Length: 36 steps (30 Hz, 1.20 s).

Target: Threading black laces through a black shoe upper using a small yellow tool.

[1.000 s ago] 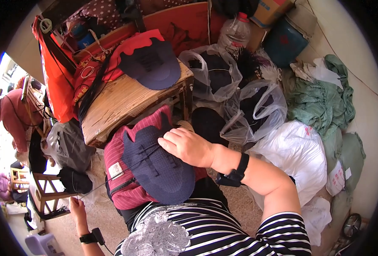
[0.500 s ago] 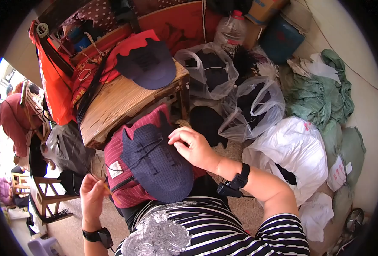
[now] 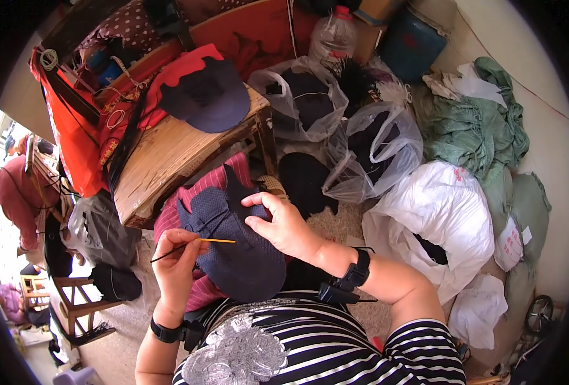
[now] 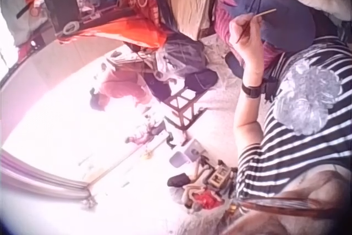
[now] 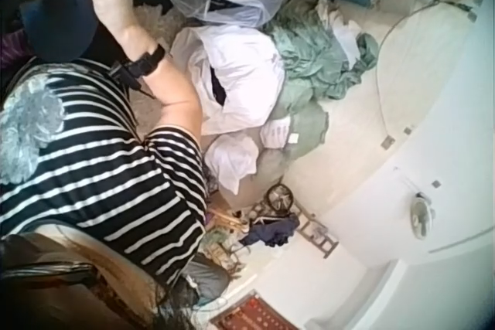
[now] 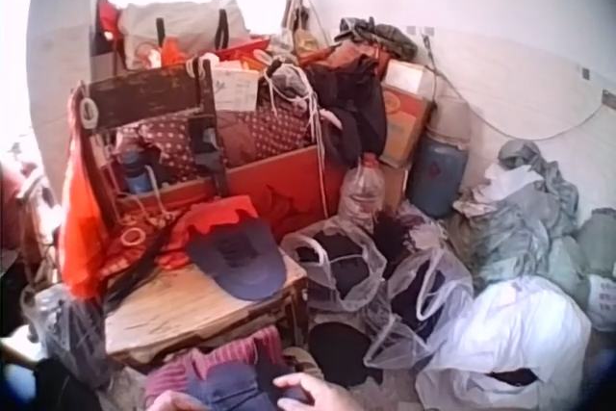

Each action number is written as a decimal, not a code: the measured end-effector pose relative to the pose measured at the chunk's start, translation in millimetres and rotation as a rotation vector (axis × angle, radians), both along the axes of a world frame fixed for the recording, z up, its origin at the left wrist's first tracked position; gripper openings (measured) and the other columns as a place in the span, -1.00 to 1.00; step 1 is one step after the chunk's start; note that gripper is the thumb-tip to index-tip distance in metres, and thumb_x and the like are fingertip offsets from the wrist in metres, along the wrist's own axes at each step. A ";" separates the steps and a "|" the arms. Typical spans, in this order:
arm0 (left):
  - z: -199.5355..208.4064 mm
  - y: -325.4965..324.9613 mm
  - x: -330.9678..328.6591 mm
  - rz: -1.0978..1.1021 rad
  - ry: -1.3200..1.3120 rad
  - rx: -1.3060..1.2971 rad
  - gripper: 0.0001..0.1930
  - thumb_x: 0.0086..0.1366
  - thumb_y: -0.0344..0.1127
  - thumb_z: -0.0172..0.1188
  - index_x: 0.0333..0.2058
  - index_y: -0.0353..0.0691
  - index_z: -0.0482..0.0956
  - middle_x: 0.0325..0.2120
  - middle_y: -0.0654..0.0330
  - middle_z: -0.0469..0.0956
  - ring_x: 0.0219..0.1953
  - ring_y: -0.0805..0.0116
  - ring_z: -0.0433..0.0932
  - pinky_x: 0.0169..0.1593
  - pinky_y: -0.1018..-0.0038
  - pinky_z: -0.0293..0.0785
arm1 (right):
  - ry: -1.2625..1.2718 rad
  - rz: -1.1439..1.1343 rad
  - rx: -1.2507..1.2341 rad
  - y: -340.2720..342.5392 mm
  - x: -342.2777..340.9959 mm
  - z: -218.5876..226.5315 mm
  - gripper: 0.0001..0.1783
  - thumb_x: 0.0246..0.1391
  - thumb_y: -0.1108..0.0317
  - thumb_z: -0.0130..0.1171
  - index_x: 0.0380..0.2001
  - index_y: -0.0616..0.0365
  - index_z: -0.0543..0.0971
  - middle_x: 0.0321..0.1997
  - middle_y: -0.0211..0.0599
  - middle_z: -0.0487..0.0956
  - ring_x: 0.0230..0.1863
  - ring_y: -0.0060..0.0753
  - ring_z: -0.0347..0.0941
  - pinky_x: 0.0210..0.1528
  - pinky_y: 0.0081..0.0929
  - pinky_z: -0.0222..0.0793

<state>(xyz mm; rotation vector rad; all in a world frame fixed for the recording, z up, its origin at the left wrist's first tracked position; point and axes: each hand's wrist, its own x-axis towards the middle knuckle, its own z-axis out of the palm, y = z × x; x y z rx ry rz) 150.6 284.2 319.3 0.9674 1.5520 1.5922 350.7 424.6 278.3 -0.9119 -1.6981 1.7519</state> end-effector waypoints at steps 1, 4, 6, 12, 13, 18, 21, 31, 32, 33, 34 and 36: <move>-2.0 -1.9 -1.1 0.026 0.065 -0.009 -0.88 0.37 -0.66 0.22 -0.19 -0.34 0.54 -0.31 0.21 0.59 -0.29 0.43 0.70 -0.14 0.54 0.66 | 0.000 0.000 -0.002 -0.3 -0.3 0.8 -0.62 0.19 0.43 0.34 0.07 0.19 0.57 -0.07 -0.23 0.65 -0.09 -0.39 0.59 0.01 -0.45 0.48; -2.7 -6.0 -1.9 0.078 0.075 -0.044 -0.89 0.36 -0.66 0.23 -0.21 -0.34 0.55 -0.34 0.24 0.57 -0.31 0.44 0.69 -0.16 0.57 0.65 | -0.130 -0.085 0.604 -2.1 -0.7 11.5 -0.60 0.11 0.44 0.36 0.04 0.12 0.59 -0.01 -0.21 0.55 0.00 -0.15 0.49 0.12 -0.25 0.40; -3.6 -7.8 -2.3 0.106 0.019 -0.069 -0.89 0.36 -0.66 0.23 -0.22 -0.33 0.55 -0.35 0.26 0.56 -0.32 0.46 0.68 -0.18 0.59 0.63 | -0.278 -0.145 0.999 -1.2 -0.2 20.8 -0.57 0.01 0.36 0.43 -0.01 0.02 0.60 -0.02 -0.22 0.42 0.05 -0.05 0.37 0.14 -0.11 0.27; -13.1 -10.8 -2.2 0.038 0.231 -0.118 -0.91 0.34 -0.61 0.29 -0.29 -0.31 0.57 -0.37 0.32 0.53 -0.41 0.58 0.60 -0.27 0.64 0.59 | -0.327 -0.005 1.024 -7.6 11.0 34.8 -0.52 -0.06 0.15 0.52 -0.05 0.00 0.67 -0.09 -0.33 0.40 -0.06 -0.22 0.33 -0.06 -0.23 0.23; -10.9 -10.2 -2.6 0.037 0.229 -0.119 -0.91 0.34 -0.61 0.29 -0.29 -0.31 0.57 -0.37 0.32 0.53 -0.41 0.58 0.60 -0.27 0.64 0.59 | -0.347 0.018 1.006 -8.2 12.8 37.1 -0.53 -0.08 0.13 0.53 -0.08 0.00 0.70 -0.10 -0.35 0.40 -0.07 -0.23 0.32 -0.06 -0.23 0.23; -3.1 -10.5 -7.0 -0.009 0.613 -0.083 -0.89 0.29 -0.64 0.32 -0.37 -0.34 0.57 -0.43 0.30 0.47 -0.47 0.59 0.54 -0.38 0.66 0.49 | -0.348 -0.010 1.036 -8.7 11.3 40.0 -0.51 -0.19 0.15 0.59 -0.11 -0.01 0.76 -0.16 -0.38 0.41 -0.14 -0.27 0.32 -0.04 -0.31 0.26; 5.6 -5.1 -10.7 -0.091 0.679 -0.032 -0.88 0.26 -0.66 0.31 -0.38 -0.35 0.57 -0.44 0.27 0.47 -0.48 0.59 0.53 -0.42 0.65 0.44 | -0.332 0.013 1.021 -8.1 11.2 36.3 -0.51 -0.20 0.15 0.60 -0.12 -0.01 0.76 -0.18 -0.39 0.41 -0.16 -0.29 0.31 -0.07 -0.32 0.25; 15.3 -8.7 -12.1 -0.068 0.233 -0.313 -0.91 0.18 -0.65 0.34 -0.40 -0.37 0.60 -0.50 0.21 0.54 -0.50 0.49 0.61 -0.42 0.58 0.52 | -0.024 0.170 0.672 0.3 4.0 12.9 -0.58 -0.03 0.34 0.52 -0.08 0.19 0.65 -0.13 -0.29 0.46 -0.09 -0.23 0.52 -0.02 -0.32 0.48; 12.9 -10.4 -13.3 -0.073 0.226 -0.320 -0.91 0.25 -0.60 0.32 -0.38 -0.33 0.57 -0.51 0.25 0.56 -0.53 0.54 0.59 -0.45 0.61 0.51 | -0.021 0.171 0.672 -0.1 3.1 13.2 -0.58 -0.03 0.34 0.52 -0.08 0.19 0.65 -0.13 -0.29 0.46 -0.09 -0.23 0.52 -0.02 -0.32 0.48; 11.7 -11.6 -14.1 -0.078 0.219 -0.328 -0.90 0.32 -0.56 0.30 -0.35 -0.28 0.54 -0.53 0.29 0.58 -0.56 0.60 0.56 -0.47 0.64 0.50 | -0.029 0.175 0.684 -0.3 2.3 13.9 -0.58 -0.02 0.35 0.52 -0.07 0.18 0.65 -0.12 -0.30 0.46 -0.08 -0.24 0.52 -0.01 -0.32 0.49; 12.5 -11.8 -13.8 -0.076 0.220 -0.329 -0.90 0.32 -0.56 0.30 -0.35 -0.28 0.54 -0.53 0.29 0.58 -0.56 0.60 0.56 -0.47 0.64 0.50 | -0.037 0.179 0.696 -0.4 2.1 14.2 -0.58 -0.02 0.36 0.52 -0.07 0.18 0.65 -0.11 -0.30 0.46 -0.07 -0.24 0.52 0.00 -0.33 0.49; 15.5 -9.6 -12.2 -0.146 0.319 -0.315 -0.92 0.32 -0.55 0.30 -0.33 -0.30 0.56 -0.51 0.27 0.60 -0.54 0.59 0.59 -0.45 0.64 0.53 | -0.020 0.180 0.676 -0.5 1.6 12.9 -0.59 -0.01 0.36 0.52 -0.07 0.19 0.65 -0.11 -0.30 0.46 -0.08 -0.25 0.52 -0.01 -0.34 0.49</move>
